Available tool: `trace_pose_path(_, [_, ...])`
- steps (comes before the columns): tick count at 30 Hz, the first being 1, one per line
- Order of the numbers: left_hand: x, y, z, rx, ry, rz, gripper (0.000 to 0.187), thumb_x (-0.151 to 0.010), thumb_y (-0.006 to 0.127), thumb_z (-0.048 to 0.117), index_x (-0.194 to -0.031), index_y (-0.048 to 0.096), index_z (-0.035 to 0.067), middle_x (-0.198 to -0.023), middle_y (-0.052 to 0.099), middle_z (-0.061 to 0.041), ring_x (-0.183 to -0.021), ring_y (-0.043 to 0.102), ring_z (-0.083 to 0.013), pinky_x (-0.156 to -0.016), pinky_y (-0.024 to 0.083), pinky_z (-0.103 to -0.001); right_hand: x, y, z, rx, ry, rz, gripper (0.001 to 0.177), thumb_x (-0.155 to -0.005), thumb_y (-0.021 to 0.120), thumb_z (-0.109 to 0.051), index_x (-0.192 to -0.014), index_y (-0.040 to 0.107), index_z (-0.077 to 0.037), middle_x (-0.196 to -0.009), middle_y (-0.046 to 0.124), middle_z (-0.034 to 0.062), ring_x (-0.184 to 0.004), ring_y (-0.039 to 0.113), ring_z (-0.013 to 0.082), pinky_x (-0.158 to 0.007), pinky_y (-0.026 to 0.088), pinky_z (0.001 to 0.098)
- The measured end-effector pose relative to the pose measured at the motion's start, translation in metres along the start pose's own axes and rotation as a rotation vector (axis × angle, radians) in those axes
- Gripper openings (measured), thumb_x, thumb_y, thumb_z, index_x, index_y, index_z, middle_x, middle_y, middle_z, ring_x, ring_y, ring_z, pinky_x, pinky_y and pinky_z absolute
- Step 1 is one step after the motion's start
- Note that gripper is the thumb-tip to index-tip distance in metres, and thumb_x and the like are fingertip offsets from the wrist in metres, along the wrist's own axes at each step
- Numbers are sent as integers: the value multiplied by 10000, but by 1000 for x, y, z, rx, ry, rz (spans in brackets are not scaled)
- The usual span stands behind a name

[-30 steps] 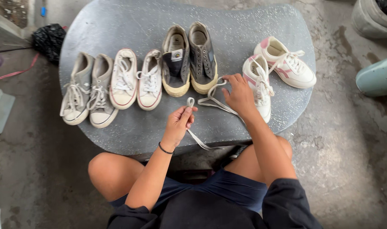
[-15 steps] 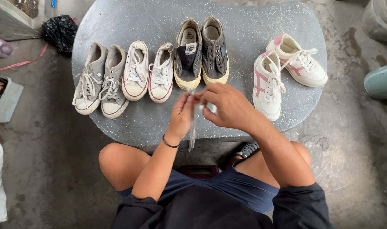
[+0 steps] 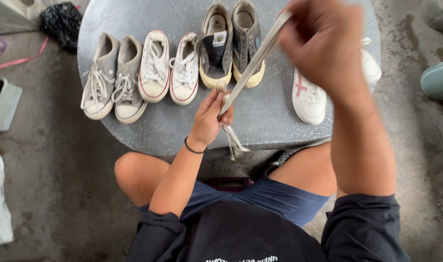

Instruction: The person removes shoelaces from two pairs of sneakers on a table and then threads new laces through the eyelets of each shoe. The person handles the shoes and laces by hand, working on one pair at a time, and finishes by tying the new laces.

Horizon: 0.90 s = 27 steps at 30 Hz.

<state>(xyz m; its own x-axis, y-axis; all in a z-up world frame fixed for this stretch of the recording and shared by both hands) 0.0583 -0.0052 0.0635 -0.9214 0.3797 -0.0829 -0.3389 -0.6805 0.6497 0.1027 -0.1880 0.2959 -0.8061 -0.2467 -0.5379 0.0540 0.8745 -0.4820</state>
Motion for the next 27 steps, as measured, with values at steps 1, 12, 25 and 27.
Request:
trace_pose_path(1, [-2, -5, 3, -79, 20, 40, 233, -1167, 437, 262, -1216, 568, 75, -821, 585, -35, -682, 510, -96, -641, 442, -262, -5, -6, -1, -48, -22, 21, 38, -1103, 697, 38, -1106, 666, 17, -917, 718, 64, -769, 691, 88, -662, 540, 216])
trace_pose_path(12, [-6, 19, 122, -566, 366, 93, 282, -1160, 483, 261, -1218, 669, 57, -1195, 738, -104, -1090, 732, -184, -995, 600, -309, 13, 41, -31, 14, -6, -285, 139, -969, 737, 31, -1097, 736, -24, -856, 702, 47, -743, 656, 99, -656, 533, 235])
trace_pose_path(25, [-7, 34, 72, -299, 14, -22, 320, -1164, 502, 347, -1183, 596, 41, -706, 425, 77, -609, 327, -31, -540, 261, -221, 25, 59, 15, -94, -50, -182, 138, -981, 773, 8, -1110, 734, -20, -976, 737, 79, -856, 754, 152, -750, 609, 258])
trace_pose_path(27, [5, 24, 76, -403, 23, -3, 340, -1117, 540, 323, -1236, 618, 15, -712, 374, 98, -584, 293, -17, -515, 239, -223, 29, 34, 68, 22, 30, -101, 116, -1011, 739, -20, -1127, 747, -29, -1013, 757, 86, -870, 748, 182, -763, 601, 291])
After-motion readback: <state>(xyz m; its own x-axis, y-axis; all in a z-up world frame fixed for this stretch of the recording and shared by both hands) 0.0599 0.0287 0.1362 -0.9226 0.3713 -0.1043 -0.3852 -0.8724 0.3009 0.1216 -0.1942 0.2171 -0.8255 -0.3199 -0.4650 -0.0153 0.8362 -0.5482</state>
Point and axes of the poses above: each hand's wrist, its own x-axis away from the middle knuckle, its own y-axis out of the palm, z = x × y, the point moved 9 cm from there along -x, towards the middle knuckle
